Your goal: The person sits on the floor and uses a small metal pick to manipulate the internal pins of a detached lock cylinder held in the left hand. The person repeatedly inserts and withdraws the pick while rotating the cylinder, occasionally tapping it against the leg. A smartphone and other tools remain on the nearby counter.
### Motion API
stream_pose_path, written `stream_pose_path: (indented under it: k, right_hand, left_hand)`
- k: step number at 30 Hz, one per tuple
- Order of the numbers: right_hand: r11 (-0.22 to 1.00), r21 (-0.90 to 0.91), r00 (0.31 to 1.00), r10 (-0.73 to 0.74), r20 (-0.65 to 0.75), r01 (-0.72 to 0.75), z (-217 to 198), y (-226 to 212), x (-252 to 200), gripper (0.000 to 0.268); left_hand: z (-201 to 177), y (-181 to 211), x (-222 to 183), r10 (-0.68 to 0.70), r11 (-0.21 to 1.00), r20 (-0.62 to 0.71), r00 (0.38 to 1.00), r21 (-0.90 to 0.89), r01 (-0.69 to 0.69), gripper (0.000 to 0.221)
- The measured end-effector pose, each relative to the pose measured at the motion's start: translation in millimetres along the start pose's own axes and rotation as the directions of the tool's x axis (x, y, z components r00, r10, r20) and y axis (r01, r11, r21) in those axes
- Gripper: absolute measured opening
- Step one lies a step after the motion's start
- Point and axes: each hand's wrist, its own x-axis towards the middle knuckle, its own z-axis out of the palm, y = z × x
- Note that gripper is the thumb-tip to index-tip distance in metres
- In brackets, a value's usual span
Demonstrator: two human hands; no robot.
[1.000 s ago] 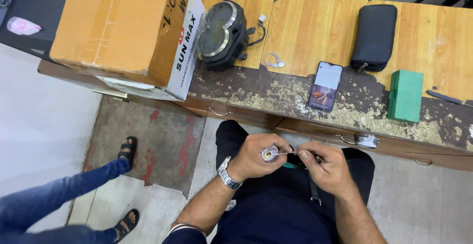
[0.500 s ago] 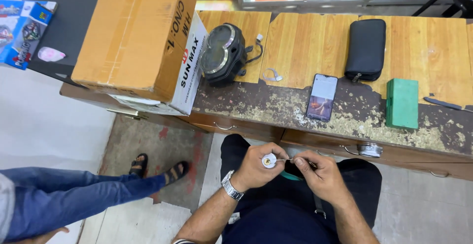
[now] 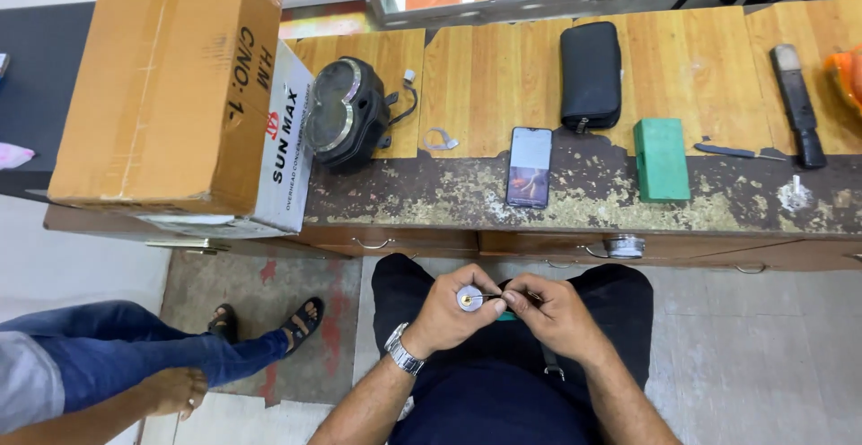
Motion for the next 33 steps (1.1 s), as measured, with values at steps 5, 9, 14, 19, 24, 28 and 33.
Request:
stream_pose_path:
  k: [5,9,14,19,24,28,33]
  right_hand:
    - [1.000,0.006,1.000,0.006,-0.018,-0.006,-2,-5,1,0.021]
    - [1.000,-0.030,1.000,0.002,-0.027,-0.003,-3,-7,2,0.023]
    - [1.000,-0.005,1.000,0.026,-0.001,-0.026,0,-7,3,0.023]
    - [0.998,0.045,0.993,0.038,-0.113,-0.033,6,-27,7,0.014]
    - [0.997,0.057,0.992,-0.039,-0.120,0.046,6,-20,1,0.010]
    - [0.995,0.074,0.991,-0.060,-0.120,0.069,2,-23,-2,0.009]
    - [0.988,0.138,0.995,-0.066,-0.077,0.077,2,-11,-6,0.007]
  left_hand:
    - [1,5,8,0.022,0.999,-0.017,1.000,0.049,-0.021,0.022]
    - [1,15,8,-0.048,0.999,-0.016,0.999,0.005,0.048,0.032]
    - [-2,12,5,-0.035,0.999,-0.017,0.999,0.014,0.035,0.032]
    - [-1,3,2,0.072,0.985,-0.069,0.995,-0.153,-0.082,0.035]
    - [-5,13,-3,0.254,0.967,-0.041,0.966,0.014,-0.254,0.048]
    - [-5,19,-4,0.332,0.943,-0.033,0.943,0.041,-0.330,0.064]
    - [-8,26,-3,0.410,0.908,0.003,0.912,0.096,-0.408,0.063]
